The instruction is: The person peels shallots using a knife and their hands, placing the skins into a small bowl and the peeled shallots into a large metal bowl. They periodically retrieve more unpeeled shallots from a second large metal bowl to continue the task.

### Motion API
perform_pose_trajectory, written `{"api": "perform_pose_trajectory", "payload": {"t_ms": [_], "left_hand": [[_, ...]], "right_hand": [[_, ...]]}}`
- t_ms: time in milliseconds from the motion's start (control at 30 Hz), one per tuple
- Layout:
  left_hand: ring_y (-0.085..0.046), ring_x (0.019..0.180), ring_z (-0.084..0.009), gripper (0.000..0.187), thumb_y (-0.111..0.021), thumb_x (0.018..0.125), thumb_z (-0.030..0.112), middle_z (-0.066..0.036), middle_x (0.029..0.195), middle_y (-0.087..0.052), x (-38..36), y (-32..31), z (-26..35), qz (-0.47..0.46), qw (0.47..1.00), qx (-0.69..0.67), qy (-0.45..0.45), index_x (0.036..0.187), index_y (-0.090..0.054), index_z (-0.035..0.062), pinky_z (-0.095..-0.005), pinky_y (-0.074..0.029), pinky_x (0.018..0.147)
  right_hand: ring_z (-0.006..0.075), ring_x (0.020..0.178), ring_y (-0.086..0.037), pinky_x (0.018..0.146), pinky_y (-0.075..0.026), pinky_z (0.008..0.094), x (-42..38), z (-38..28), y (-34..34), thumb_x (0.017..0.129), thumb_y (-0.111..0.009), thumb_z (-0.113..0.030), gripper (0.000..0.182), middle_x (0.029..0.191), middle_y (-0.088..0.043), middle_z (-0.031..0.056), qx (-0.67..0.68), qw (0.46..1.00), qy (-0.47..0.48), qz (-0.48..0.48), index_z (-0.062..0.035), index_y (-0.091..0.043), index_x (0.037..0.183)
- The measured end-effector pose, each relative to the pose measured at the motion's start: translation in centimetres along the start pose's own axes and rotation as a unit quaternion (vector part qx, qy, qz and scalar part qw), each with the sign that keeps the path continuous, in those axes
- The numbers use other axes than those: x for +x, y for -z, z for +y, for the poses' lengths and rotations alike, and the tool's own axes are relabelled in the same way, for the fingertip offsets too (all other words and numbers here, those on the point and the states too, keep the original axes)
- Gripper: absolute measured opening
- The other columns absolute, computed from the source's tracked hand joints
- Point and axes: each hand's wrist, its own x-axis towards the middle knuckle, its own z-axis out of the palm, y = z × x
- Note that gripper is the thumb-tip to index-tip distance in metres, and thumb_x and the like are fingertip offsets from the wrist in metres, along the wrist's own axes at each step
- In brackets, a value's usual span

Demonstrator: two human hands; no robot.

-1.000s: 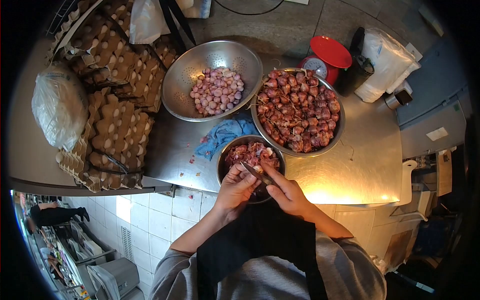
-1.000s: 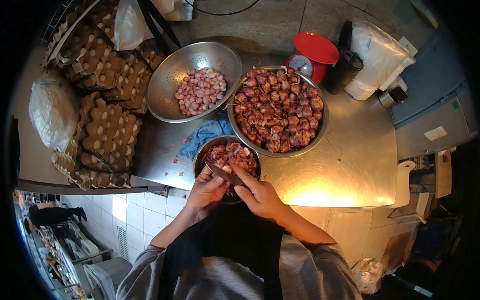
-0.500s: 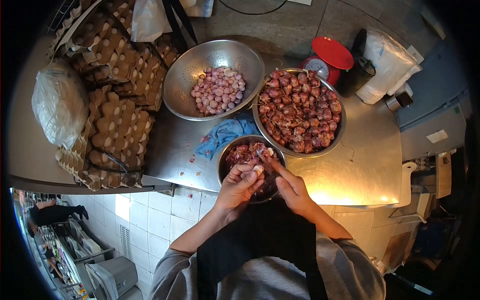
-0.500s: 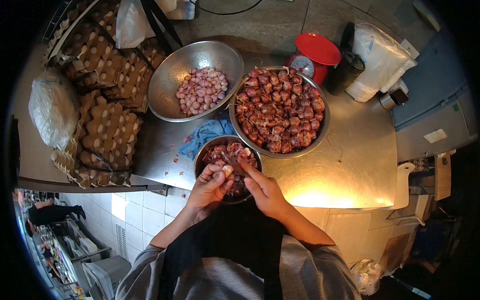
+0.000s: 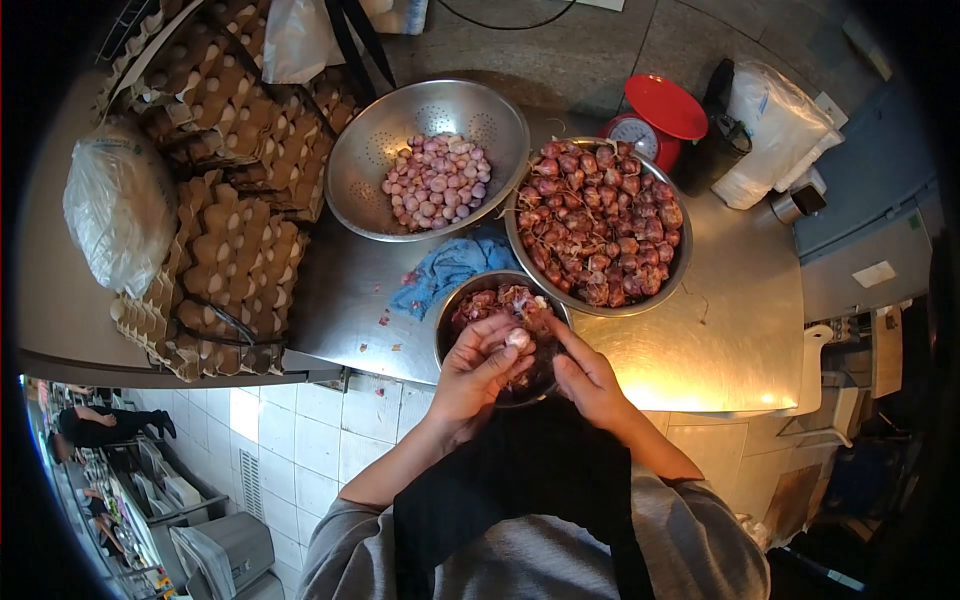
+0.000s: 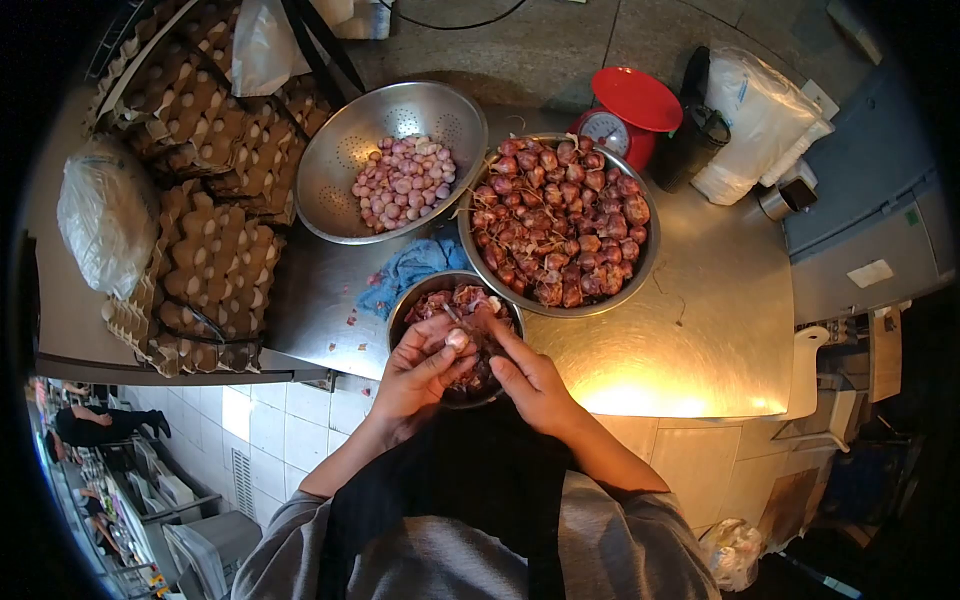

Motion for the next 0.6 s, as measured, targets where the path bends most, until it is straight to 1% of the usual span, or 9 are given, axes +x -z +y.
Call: {"api": "perform_pose_trajectory", "payload": {"t_ms": [33, 67, 133, 167, 267, 367, 467, 533, 600], "left_hand": [[-0.056, 0.094, -0.0151, 0.04, -0.054, 0.082, -0.001, -0.007, 0.102, -0.056, 0.1, 0.1, -0.1, -0.002, 0.999, 0.02, -0.025, 0.118, -0.041, 0.0059, -0.0283, -0.045, 0.085], [-0.055, 0.094, -0.0147, 0.043, -0.055, 0.081, -0.002, -0.008, 0.102, -0.056, 0.2, 0.2, -0.2, -0.009, 0.997, 0.051, -0.054, 0.12, -0.038, 0.0053, -0.0276, -0.044, 0.085], [-0.054, 0.095, -0.014, 0.051, -0.057, 0.079, -0.004, -0.008, 0.103, -0.055, 0.4, 0.7, -0.3, -0.022, 0.987, 0.112, -0.111, 0.123, -0.033, 0.0042, -0.026, -0.043, 0.085], [-0.054, 0.095, -0.0137, 0.053, -0.058, 0.077, -0.005, -0.009, 0.103, -0.055, 0.4, 0.8, -0.3, -0.017, 0.985, 0.128, -0.116, 0.123, -0.032, 0.0037, -0.0254, -0.043, 0.085], [-0.053, 0.095, -0.0128, 0.058, -0.061, 0.074, -0.006, -0.009, 0.102, -0.055, 0.3, 1.1, -0.3, -0.004, 0.978, 0.171, -0.121, 0.123, -0.031, 0.0026, -0.0238, -0.043, 0.083], [-0.053, 0.094, -0.0119, 0.06, -0.063, 0.072, -0.006, -0.008, 0.102, -0.055, 0.3, 1.1, -0.2, 0.007, 0.975, 0.185, -0.119, 0.123, -0.031, 0.0025, -0.0226, -0.042, 0.082], [-0.053, 0.093, -0.0107, 0.06, -0.064, 0.072, -0.005, -0.008, 0.103, -0.054, 0.3, 0.9, -0.3, 0.001, 0.978, 0.16, -0.137, 0.122, -0.031, 0.0022, -0.0211, -0.042, 0.082], [-0.053, 0.092, -0.0099, 0.06, -0.064, 0.072, -0.005, -0.008, 0.104, -0.053, 0.2, 0.7, -0.3, -0.008, 0.979, 0.148, -0.143, 0.121, -0.031, 0.0021, -0.0203, -0.042, 0.081], [-0.053, 0.092, -0.01, 0.059, -0.064, 0.072, -0.005, -0.008, 0.105, -0.053, 0.2, 1.3, -0.4, 0.004, 0.974, 0.185, -0.134, 0.12, -0.032, 0.0022, -0.0205, -0.042, 0.081]], "right_hand": [[0.0225, 0.117, -0.043, 0.096, -0.031, 0.0284, -0.2, -0.7, 0.2, 0.089, -0.043, -0.016, 0.046, 0.128, -0.043, 0.0135, -0.028, 0.999, -0.006, -0.021, -0.0035, -0.03, 0.131], [0.0241, 0.115, -0.044, 0.094, -0.033, 0.0288, -0.2, -0.8, 0.2, 0.089, -0.044, -0.016, 0.046, 0.127, -0.044, 0.0136, -0.062, 0.998, 0.009, -0.032, -0.0047, -0.031, 0.132], [0.0277, 0.11, -0.049, 0.089, -0.038, 0.0299, -0.3, -0.6, 0.0, 0.088, -0.045, -0.015, 0.046, 0.125, -0.045, 0.0139, -0.134, 0.988, 0.062, -0.039, -0.0073, -0.032, 0.132], [0.0298, 0.106, -0.052, 0.087, -0.041, 0.0305, -0.2, -0.3, -0.1, 0.087, -0.046, -0.015, 0.047, 0.124, -0.047, 0.014, -0.172, 0.979, 0.1, -0.037, -0.0086, -0.032, 0.131], [0.0345, 0.092, -0.057, 0.076, -0.047, 0.0325, -0.1, 0.4, 0.0, 0.086, -0.048, -0.015, 0.047, 0.118, -0.051, 0.0145, -0.211, 0.971, 0.112, -0.024, -0.0115, -0.035, 0.13], [0.0345, 0.086, -0.059, 0.071, -0.048, 0.0327, 0.0, 0.3, -0.2, 0.085, -0.049, -0.015, 0.045, 0.114, -0.053, 0.0148, -0.215, 0.968, 0.13, -0.007, -0.0106, -0.037, 0.129], [0.0345, 0.086, -0.059, 0.071, -0.048, 0.0322, -0.2, 0.5, -0.4, 0.086, -0.048, -0.015, 0.043, 0.115, -0.053, 0.0148, -0.198, 0.973, 0.121, -0.003, -0.0103, -0.039, 0.127], [0.0343, 0.088, -0.058, 0.073, -0.048, 0.032, -0.2, 0.3, -0.5, 0.086, -0.047, -0.015, 0.041, 0.115, -0.053, 0.0144, -0.213, 0.97, 0.115, 0.0, -0.0105, -0.04, 0.127], [0.0329, 0.093, -0.057, 0.076, -0.047, 0.0311, -0.1, 0.2, -0.5, 0.087, -0.046, -0.014, 0.04, 0.116, -0.052, 0.0141, -0.206, 0.972, 0.108, -0.002, -0.0096, -0.041, 0.126]]}}
